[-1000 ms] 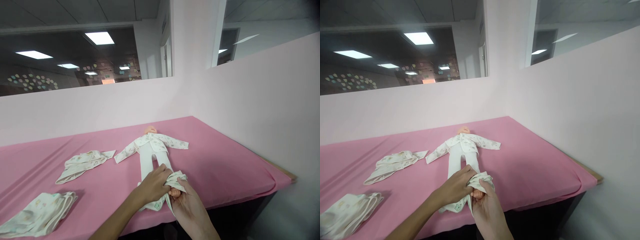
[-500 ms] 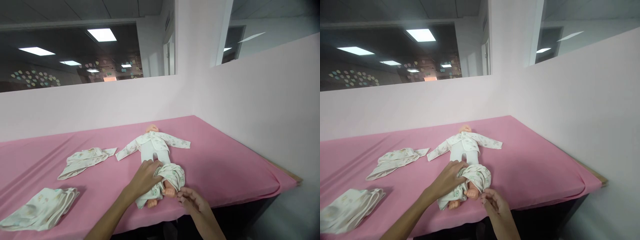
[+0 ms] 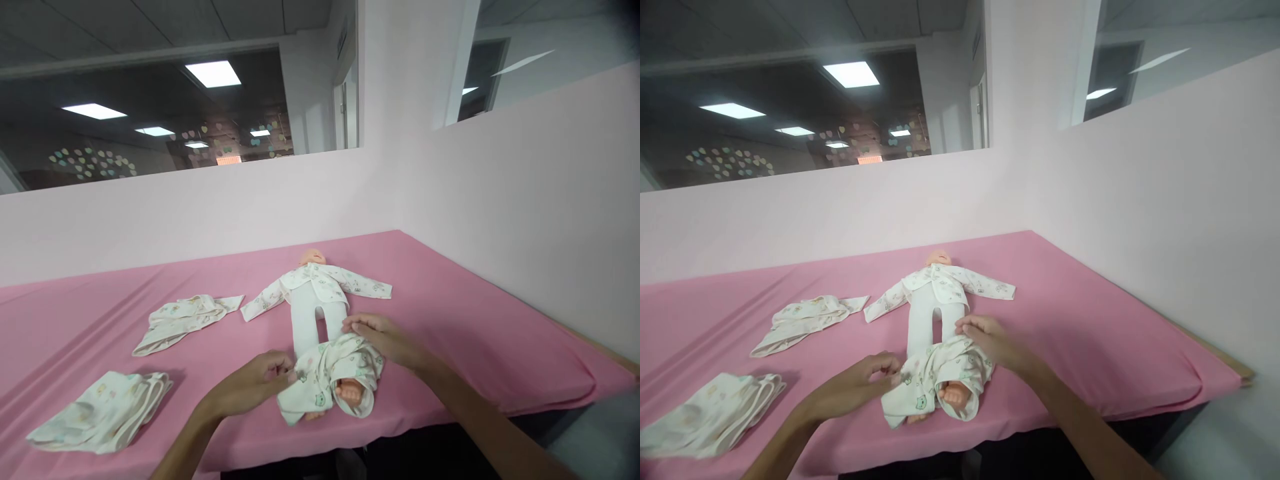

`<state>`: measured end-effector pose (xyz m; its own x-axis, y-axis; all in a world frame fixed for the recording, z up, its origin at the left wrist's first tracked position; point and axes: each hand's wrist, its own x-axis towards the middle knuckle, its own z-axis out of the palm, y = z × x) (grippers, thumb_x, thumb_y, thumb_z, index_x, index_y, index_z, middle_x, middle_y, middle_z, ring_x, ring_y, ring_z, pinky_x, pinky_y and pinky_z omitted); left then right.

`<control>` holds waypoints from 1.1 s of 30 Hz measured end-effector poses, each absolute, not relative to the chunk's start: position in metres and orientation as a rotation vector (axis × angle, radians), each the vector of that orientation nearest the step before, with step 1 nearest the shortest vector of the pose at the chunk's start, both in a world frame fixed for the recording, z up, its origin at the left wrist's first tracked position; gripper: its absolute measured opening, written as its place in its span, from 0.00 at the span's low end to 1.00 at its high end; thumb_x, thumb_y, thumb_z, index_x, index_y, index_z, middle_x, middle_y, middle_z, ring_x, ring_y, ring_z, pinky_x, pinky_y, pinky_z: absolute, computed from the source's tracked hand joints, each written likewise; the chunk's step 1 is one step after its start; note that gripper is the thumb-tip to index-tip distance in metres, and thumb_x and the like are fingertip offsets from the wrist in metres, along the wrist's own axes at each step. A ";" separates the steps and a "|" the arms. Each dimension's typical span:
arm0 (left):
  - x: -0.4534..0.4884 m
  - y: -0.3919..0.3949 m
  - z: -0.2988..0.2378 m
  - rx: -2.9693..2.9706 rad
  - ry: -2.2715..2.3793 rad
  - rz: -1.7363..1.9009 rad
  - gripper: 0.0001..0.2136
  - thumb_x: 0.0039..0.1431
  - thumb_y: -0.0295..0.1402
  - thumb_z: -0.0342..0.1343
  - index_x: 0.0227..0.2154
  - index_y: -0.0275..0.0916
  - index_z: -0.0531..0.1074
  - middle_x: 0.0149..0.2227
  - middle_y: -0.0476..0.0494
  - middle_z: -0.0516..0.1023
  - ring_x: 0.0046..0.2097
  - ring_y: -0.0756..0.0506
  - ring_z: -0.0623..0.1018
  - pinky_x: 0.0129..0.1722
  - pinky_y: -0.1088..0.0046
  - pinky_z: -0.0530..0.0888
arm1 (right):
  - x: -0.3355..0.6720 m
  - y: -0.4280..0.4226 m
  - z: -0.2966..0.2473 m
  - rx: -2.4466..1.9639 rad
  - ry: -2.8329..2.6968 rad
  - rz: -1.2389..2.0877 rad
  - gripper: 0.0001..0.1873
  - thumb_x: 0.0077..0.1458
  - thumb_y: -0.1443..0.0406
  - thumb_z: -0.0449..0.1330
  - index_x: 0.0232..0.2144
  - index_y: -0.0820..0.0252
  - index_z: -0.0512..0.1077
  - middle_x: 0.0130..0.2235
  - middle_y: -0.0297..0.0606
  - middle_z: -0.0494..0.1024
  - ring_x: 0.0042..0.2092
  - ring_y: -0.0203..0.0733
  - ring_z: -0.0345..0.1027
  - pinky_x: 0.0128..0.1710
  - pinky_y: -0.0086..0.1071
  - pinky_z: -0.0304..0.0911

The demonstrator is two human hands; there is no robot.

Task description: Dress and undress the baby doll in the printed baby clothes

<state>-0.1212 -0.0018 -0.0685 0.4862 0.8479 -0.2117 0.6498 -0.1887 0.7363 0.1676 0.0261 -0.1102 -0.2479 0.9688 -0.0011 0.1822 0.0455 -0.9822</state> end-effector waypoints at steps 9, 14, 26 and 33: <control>-0.107 -0.001 -0.071 1.871 1.069 0.404 0.10 0.52 0.41 0.58 0.31 0.39 0.69 0.39 0.47 0.70 0.40 0.46 0.68 0.39 0.73 0.65 | 0.189 0.041 -0.101 -1.131 -2.057 1.496 0.15 0.49 0.67 0.58 0.41 0.56 0.76 0.41 0.39 0.78 0.40 0.41 0.70 0.34 0.29 0.63; -0.099 0.006 -0.081 1.811 1.278 0.659 0.12 0.57 0.43 0.51 0.28 0.40 0.62 0.29 0.52 0.64 0.32 0.49 0.65 0.31 0.75 0.63 | 0.194 0.036 -0.089 -1.075 -2.238 1.461 0.22 0.42 0.72 0.57 0.42 0.55 0.76 0.43 0.38 0.76 0.41 0.42 0.68 0.32 0.28 0.63; -0.096 0.030 -0.121 1.909 1.692 1.122 0.08 0.59 0.34 0.45 0.26 0.42 0.53 0.25 0.53 0.63 0.28 0.48 0.63 0.28 0.74 0.58 | 0.191 0.069 -0.123 -1.236 -2.149 1.128 0.11 0.53 0.57 0.57 0.30 0.58 0.72 0.29 0.33 0.71 0.29 0.35 0.59 0.27 0.28 0.54; -0.125 0.030 -0.127 1.386 1.099 0.902 0.16 0.53 0.43 0.59 0.28 0.40 0.58 0.26 0.54 0.62 0.28 0.52 0.62 0.28 0.78 0.60 | 0.191 0.107 -0.150 -1.206 -1.728 1.148 0.13 0.54 0.56 0.56 0.33 0.61 0.72 0.33 0.36 0.74 0.36 0.39 0.65 0.38 0.33 0.59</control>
